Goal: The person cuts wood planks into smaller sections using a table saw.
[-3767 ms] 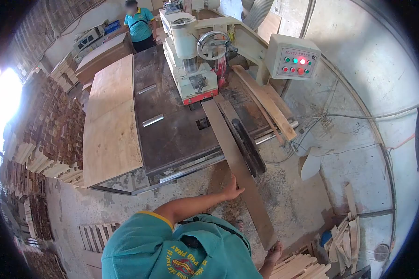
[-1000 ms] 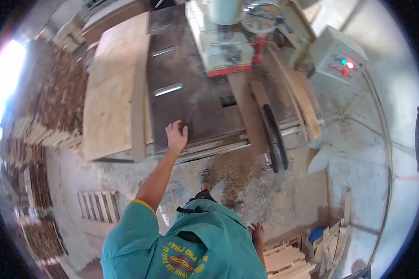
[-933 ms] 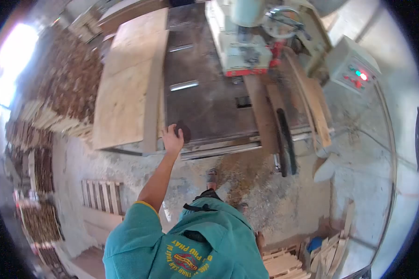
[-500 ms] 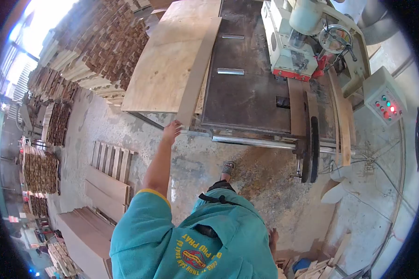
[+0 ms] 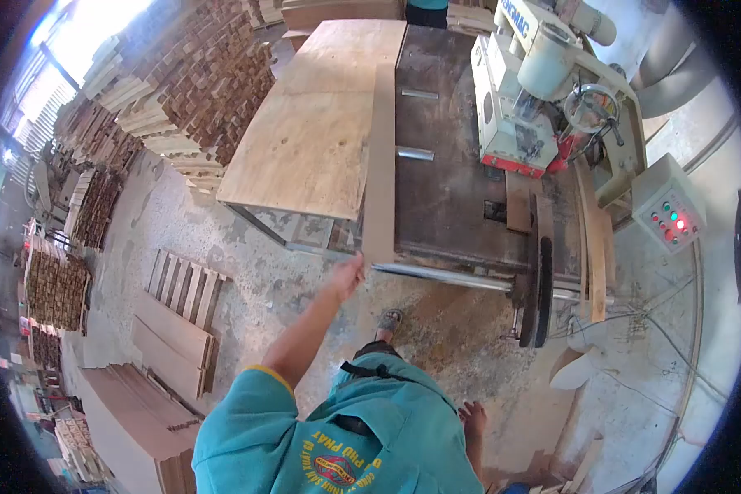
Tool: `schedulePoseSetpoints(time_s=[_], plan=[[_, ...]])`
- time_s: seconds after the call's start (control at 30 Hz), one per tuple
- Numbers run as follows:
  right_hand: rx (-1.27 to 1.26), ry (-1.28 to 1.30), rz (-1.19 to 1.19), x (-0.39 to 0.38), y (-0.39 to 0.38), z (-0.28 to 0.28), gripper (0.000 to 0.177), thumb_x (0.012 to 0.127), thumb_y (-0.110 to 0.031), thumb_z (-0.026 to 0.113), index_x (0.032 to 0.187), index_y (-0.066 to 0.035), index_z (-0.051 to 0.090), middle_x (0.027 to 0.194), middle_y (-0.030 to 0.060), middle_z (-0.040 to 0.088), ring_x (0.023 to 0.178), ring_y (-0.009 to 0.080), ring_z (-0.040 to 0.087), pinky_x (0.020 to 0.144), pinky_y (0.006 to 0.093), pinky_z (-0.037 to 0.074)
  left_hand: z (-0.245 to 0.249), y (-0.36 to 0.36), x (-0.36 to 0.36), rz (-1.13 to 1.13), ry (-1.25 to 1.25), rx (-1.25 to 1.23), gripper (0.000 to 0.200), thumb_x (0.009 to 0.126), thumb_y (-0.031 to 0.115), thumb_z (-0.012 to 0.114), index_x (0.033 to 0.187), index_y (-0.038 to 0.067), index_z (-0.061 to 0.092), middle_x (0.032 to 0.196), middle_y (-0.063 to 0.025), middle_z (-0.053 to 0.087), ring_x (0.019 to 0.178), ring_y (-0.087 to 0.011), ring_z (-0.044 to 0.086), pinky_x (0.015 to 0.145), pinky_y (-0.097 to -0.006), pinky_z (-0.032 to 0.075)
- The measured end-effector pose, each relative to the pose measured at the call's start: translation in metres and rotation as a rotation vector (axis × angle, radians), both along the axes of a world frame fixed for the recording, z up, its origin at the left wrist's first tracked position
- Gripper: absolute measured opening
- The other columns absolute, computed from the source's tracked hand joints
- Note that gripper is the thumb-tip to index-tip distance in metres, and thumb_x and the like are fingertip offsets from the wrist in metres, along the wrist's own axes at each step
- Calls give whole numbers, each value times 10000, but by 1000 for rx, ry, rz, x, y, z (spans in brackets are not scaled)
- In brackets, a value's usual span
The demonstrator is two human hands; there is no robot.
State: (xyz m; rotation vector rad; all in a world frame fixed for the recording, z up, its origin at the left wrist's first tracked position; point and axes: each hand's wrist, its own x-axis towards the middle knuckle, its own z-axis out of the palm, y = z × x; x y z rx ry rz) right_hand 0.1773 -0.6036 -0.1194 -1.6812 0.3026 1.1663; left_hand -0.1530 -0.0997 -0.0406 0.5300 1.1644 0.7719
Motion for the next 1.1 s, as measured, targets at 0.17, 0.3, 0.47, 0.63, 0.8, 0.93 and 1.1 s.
schedulePoseSetpoints(time_s=[0.17, 0.3, 0.47, 0.63, 0.8, 0.93, 1.1], plan=[[76, -7, 122, -13, 46, 17, 464, 964, -340, 559, 1317, -58, 455, 1177, 176, 648, 875, 311, 680, 726, 419, 538, -6, -79, 49, -334, -53, -8, 396, 1008, 428, 501, 1085, 65, 641, 848, -8, 633, 685, -101, 547, 611, -264, 438], [190, -34, 314, -28, 117, 59, 434, 986, -319, 552, 1307, -39, 471, 1169, 161, 646, 933, 281, 670, 784, 397, 535, 4, -119, 66, -807, 35, -153, 424, 1036, 452, 411, 1146, 107, 631, 1083, -2, 629, 904, -99, 543, 690, -285, 445], [439, 166, 350, -55, 178, 102, 399, 996, -292, 551, 1284, -24, 489, 1166, 154, 639, 975, 301, 662, 810, 409, 534, -29, -160, 79, -1013, -122, -104, 539, 981, 549, 475, 1195, 81, 633, 1098, -32, 623, 784, -166, 525, 742, -347, 483], [430, 208, 312, -57, 167, 72, 370, 997, -254, 552, 1282, -27, 493, 1174, 167, 623, 1029, 326, 644, 843, 421, 529, -16, -164, 86, -1364, 294, 120, 589, 941, 573, 514, 1187, 55, 648, 1102, -95, 668, 891, -231, 634, 783, -382, 522], [401, 301, 170, -56, 169, 102, 298, 976, -207, 581, 1213, -34, 528, 1154, 134, 610, 1079, 298, 614, 883, 426, 520, -77, -132, 79, -1049, 447, 357, 558, 930, 544, 539, 1162, 50, 654, 998, -76, 695, 834, -214, 642, 740, -373, 532], [397, 212, 261, -52, 189, 89, 290, 953, -188, 619, 1187, -34, 544, 1098, 105, 619, 1031, 266, 616, 880, 425, 526, -21, -100, 86, -621, 390, 81, 472, 942, 449, 582, 1205, 59, 610, 927, -74, 685, 786, -162, 622, 677, -341, 514], [470, 151, 152, -46, 179, 63, 269, 933, -185, 652, 1148, -44, 572, 1059, 68, 621, 991, 227, 612, 870, 395, 521, 2, -67, 102, -466, 361, 91, 512, 950, 388, 596, 1304, 27, 514, 931, -73, 671, 768, -142, 610, 666, -327, 510]])
